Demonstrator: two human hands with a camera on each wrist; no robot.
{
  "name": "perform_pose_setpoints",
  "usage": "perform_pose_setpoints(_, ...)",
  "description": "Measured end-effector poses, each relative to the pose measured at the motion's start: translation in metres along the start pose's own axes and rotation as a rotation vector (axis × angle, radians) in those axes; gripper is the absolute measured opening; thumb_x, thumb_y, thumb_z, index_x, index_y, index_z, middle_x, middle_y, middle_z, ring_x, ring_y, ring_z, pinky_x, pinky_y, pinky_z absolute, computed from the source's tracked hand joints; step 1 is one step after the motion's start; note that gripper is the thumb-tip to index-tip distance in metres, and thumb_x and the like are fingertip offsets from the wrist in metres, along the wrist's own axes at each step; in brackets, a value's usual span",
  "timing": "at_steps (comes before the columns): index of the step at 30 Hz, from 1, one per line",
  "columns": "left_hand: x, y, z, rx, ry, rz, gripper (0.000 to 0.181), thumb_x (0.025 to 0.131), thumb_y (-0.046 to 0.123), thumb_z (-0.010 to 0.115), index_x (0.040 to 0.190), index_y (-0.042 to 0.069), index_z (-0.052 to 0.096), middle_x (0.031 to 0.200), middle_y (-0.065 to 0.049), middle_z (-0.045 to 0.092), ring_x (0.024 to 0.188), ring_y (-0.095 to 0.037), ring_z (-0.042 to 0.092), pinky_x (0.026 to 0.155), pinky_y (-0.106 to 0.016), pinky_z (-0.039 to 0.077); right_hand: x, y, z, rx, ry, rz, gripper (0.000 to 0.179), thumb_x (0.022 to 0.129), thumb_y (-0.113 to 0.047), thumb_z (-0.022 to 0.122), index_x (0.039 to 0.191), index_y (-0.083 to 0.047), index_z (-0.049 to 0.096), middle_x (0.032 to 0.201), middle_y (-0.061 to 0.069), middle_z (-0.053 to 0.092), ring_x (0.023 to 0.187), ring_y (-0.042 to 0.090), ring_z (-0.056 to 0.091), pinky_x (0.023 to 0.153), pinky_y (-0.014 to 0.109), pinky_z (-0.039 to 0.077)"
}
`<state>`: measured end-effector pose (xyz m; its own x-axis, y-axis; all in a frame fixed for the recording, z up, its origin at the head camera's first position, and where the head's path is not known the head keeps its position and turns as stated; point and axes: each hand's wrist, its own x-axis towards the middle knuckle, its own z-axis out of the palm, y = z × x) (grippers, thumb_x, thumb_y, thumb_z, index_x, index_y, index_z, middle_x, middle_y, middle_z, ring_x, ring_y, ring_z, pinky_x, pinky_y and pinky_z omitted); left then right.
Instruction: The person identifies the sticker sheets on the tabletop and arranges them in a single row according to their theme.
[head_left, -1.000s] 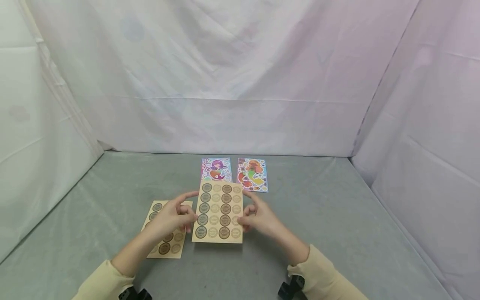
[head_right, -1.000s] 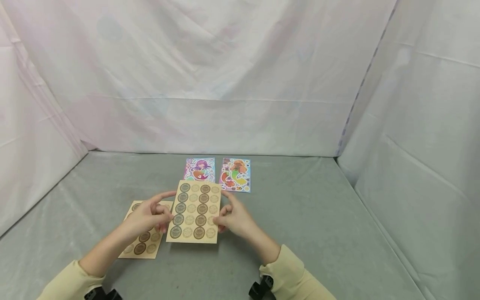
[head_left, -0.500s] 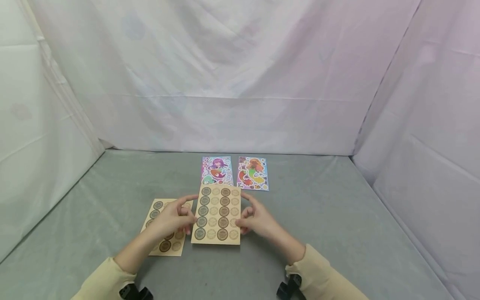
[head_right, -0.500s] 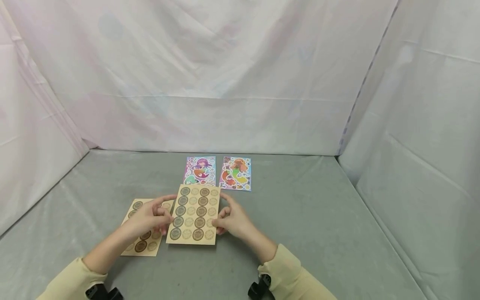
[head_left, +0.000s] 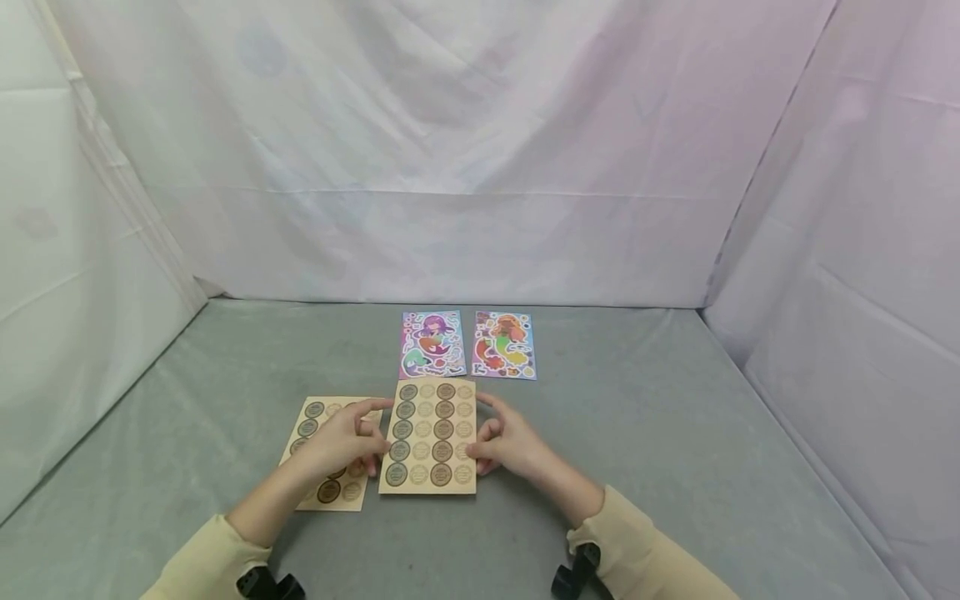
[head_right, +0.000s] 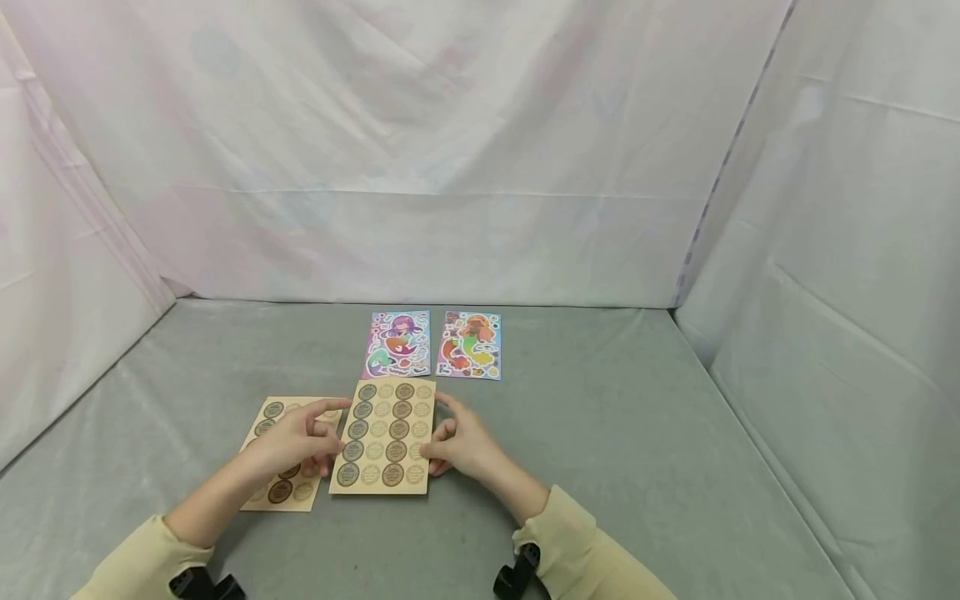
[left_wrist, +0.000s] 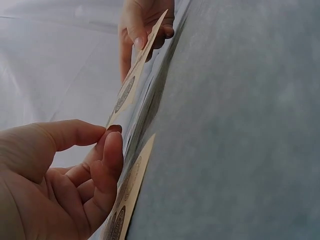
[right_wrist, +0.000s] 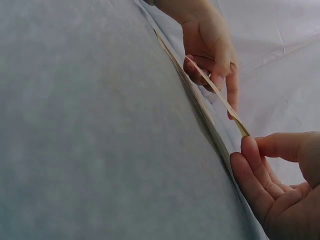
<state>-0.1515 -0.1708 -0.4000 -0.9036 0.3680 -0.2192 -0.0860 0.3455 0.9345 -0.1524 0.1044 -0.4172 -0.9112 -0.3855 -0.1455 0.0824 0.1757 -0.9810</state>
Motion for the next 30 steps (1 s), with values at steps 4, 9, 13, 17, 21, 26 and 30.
perform_pose_setpoints(4,0.0001,-0.0011,0.0005,0.018,0.002,-0.01,0.07,0.082,0.003,0.065,0.145,0.001,0.033,0.069,-0.01,0.064,0.052,-0.026,0.059,0.043,-0.028,0.043,0.0004,0.0022,0.0006,-0.016,-0.011,0.005,0.085,0.081,0.007,0.069,0.15,-0.003,0.02,0.069,0.009,0.06,0.052,0.018,0.059,0.053,0.036,0.056)
perform_pose_setpoints(9,0.001,-0.0019,0.0011,0.043,0.011,-0.015,0.069,0.082,0.003,0.067,0.144,0.0,0.034,0.068,-0.009,0.063,0.05,-0.026,0.059,0.042,-0.028,0.043,-0.0014,0.0011,0.0013,-0.018,-0.014,0.004,0.085,0.081,0.006,0.07,0.15,-0.002,0.021,0.069,0.009,0.061,0.052,0.017,0.06,0.052,0.036,0.056)
perform_pose_setpoints(13,-0.0003,-0.0004,0.002,0.052,0.018,-0.032,0.069,0.081,0.003,0.067,0.143,-0.001,0.036,0.067,-0.01,0.063,0.049,-0.025,0.059,0.043,-0.029,0.045,-0.0023,0.0013,0.0015,-0.011,-0.022,-0.003,0.085,0.081,0.005,0.071,0.15,-0.002,0.022,0.069,0.009,0.061,0.051,0.017,0.06,0.052,0.036,0.056)
perform_pose_setpoints(17,-0.0018,-0.0012,0.0026,0.057,0.015,-0.048,0.068,0.081,0.002,0.066,0.143,-0.001,0.036,0.067,-0.01,0.064,0.048,-0.023,0.058,0.042,-0.028,0.045,-0.0021,0.004,0.0023,-0.006,-0.03,0.006,0.085,0.08,0.005,0.072,0.149,-0.002,0.023,0.069,0.01,0.062,0.05,0.016,0.06,0.05,0.035,0.056)
perform_pose_setpoints(21,-0.0018,-0.0032,0.0023,0.061,0.006,-0.051,0.068,0.081,0.001,0.065,0.143,-0.001,0.036,0.068,-0.01,0.064,0.046,-0.022,0.058,0.039,-0.025,0.041,-0.0008,0.0067,0.0039,-0.008,-0.026,0.029,0.084,0.079,0.004,0.072,0.149,-0.003,0.025,0.07,0.011,0.063,0.049,0.016,0.06,0.049,0.035,0.055)
perform_pose_setpoints(26,-0.0025,-0.0034,0.0024,0.073,0.005,-0.066,0.067,0.081,0.001,0.065,0.141,-0.002,0.037,0.065,-0.011,0.063,0.044,-0.021,0.057,0.037,-0.023,0.038,-0.0002,0.0079,0.0047,-0.032,-0.023,0.048,0.085,0.078,0.004,0.073,0.148,-0.001,0.025,0.07,0.01,0.064,0.046,0.014,0.058,0.047,0.034,0.054)
perform_pose_setpoints(30,-0.0027,-0.0038,0.003,0.093,0.016,-0.074,0.064,0.081,0.002,0.065,0.14,-0.003,0.039,0.064,-0.011,0.062,0.042,-0.02,0.056,0.036,-0.023,0.037,-0.0002,0.0071,0.0048,-0.046,-0.036,0.06,0.085,0.078,0.004,0.072,0.148,0.0,0.025,0.07,0.01,0.064,0.045,0.013,0.057,0.045,0.033,0.054)
